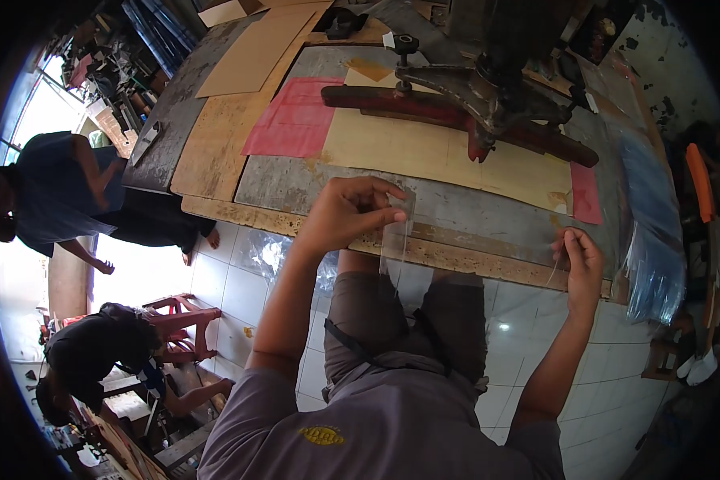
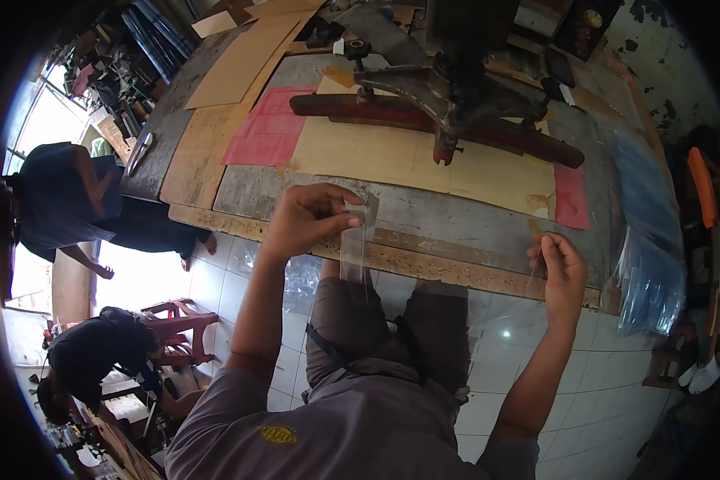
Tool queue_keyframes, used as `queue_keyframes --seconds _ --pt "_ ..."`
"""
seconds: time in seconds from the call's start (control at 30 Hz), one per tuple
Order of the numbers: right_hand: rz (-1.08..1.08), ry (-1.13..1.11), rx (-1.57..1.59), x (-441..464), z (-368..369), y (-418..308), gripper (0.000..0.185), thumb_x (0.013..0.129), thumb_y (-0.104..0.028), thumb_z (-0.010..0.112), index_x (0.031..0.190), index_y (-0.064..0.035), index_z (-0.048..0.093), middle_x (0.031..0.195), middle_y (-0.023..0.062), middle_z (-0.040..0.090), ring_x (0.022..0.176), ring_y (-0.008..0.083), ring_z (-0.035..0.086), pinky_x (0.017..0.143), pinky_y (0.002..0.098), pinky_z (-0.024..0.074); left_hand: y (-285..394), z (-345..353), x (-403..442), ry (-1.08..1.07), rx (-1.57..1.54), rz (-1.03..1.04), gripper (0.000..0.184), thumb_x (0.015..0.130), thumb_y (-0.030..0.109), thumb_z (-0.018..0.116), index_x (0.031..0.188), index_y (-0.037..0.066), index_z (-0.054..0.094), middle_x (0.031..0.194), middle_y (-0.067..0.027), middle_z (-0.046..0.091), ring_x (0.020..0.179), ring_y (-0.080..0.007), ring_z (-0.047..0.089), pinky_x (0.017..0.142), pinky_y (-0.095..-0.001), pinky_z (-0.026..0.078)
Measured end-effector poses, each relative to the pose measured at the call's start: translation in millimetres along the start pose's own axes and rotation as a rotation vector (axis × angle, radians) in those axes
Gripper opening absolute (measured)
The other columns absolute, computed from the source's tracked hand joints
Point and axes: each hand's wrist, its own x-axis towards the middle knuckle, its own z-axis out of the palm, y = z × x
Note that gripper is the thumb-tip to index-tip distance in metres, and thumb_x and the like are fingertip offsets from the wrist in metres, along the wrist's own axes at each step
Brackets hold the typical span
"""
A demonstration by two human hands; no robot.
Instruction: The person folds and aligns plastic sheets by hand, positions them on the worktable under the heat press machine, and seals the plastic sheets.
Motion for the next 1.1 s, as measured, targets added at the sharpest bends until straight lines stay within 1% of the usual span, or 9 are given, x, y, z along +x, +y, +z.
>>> queue_keyframes --seconds 0.27,0.37,0.4,0.6,0.7,0.8,0.9,0.93,1.1 --pt "-0.066 0.028 -0.031 -1 4 12 0.027 0.11 -0.026 0.061 0.116 -0.0038 0.074 0.089 -0.0013 0.068 0.073 0.0048 0.05 0.068 0.0221 0.0402 1 4 -2 0.01 0.053 -0.024 0.025 0.089 0.005 0.087 0.11 -0.003 0.076 0.075 0.002 0.068 0.066 -0.0032 0.063 0.059 -0.0208 0.048" --pt "-0.075 0.012 -0.041 0 0 14 0.029 0.11 -0.028 0.061 0.121 -0.0047 0.074 0.09 -0.0014 0.067 0.073 0.0047 0.049 0.067 0.0218 0.039 1 4 -2 0.002 0.074 -0.011 0.025 0.089 0.004 0.087 0.11 -0.004 0.075 0.074 0.0019 0.068 0.066 -0.0032 0.064 0.059 -0.0208 0.048" --pt "-0.081 0.0 -0.037 2 -1 16 0.031 0.111 -0.029 0.061 0.126 -0.005 0.073 0.09 -0.0013 0.067 0.073 0.0047 0.049 0.067 0.0215 0.0384 2 4 -2 0.001 0.072 -0.014 0.025 0.089 0.004 0.087 0.11 -0.004 0.075 0.074 0.0019 0.068 0.066 -0.0031 0.064 0.059 -0.0208 0.048" --pt "-0.123 -0.034 -0.015 2 -4 17 0.034 0.11 -0.029 0.061 0.132 -0.0055 0.071 0.093 -0.0007 0.068 0.074 0.0051 0.051 0.067 0.0219 0.0393 2 5 -2 0.017 0.064 -0.021 0.023 0.089 0.005 0.087 0.107 -0.004 0.076 0.072 0.0015 0.068 0.064 -0.0031 0.063 0.057 -0.021 0.047" --pt "-0.095 -0.05 -0.033 -3 -5 8 0.033 0.11 -0.026 0.061 0.134 -0.0057 0.07 0.098 0.0006 0.07 0.075 0.0056 0.053 0.068 0.0216 0.0414 -1 6 -3 0.032 0.067 -0.001 0.023 0.088 0.008 0.088 0.105 -0.003 0.078 0.07 0.0007 0.069 0.061 -0.0031 0.064 0.056 -0.0211 0.047" --pt "-0.176 -0.119 -0.115 -2 -8 5 0.032 0.109 -0.022 0.063 0.136 -0.0062 0.068 0.105 0.0022 0.071 0.076 0.0059 0.057 0.066 0.021 0.0432 1 6 -3 0.054 0.1 0.022 0.023 0.088 0.008 0.089 0.105 -0.003 0.078 0.069 0.0008 0.069 0.061 -0.0031 0.063 0.055 -0.0211 0.047" --pt "-0.169 -0.245 -0.133 1 -20 -4 0.03 0.108 -0.019 0.064 0.136 -0.0067 0.069 0.11 0.0039 0.072 0.077 0.0061 0.06 0.063 0.0204 0.0441 -4 4 -3 0.069 0.126 0.035 0.024 0.088 0.008 0.089 0.106 -0.002 0.078 0.07 0.0011 0.069 0.06 -0.0031 0.063 0.055 -0.0208 0.046" --pt "-0.136 -0.264 -0.13 0 -22 -14 0.029 0.107 -0.017 0.066 0.134 -0.0062 0.07 0.11 0.0049 0.072 0.079 0.0072 0.064 0.062 0.0206 0.0454 -2 4 -4 0.072 0.106 0.012 0.024 0.088 0.008 0.089 0.107 -0.002 0.078 0.07 0.0012 0.069 0.061 -0.0031 0.062 0.055 -0.0206 0.046" --pt "-0.189 -0.386 -0.158 2 -38 -32 0.03 0.103 -0.009 0.069 0.132 -0.004 0.071 0.112 0.007 0.069 0.08 0.0106 0.069 0.062 0.0224 0.051 -4 4 -3 0.079 0.039 -0.013 0.025 0.088 0.006 0.088 0.109 -0.002 0.077 0.071 0.0013 0.068 0.061 -0.003 0.062 0.057 -0.0203 0.048"
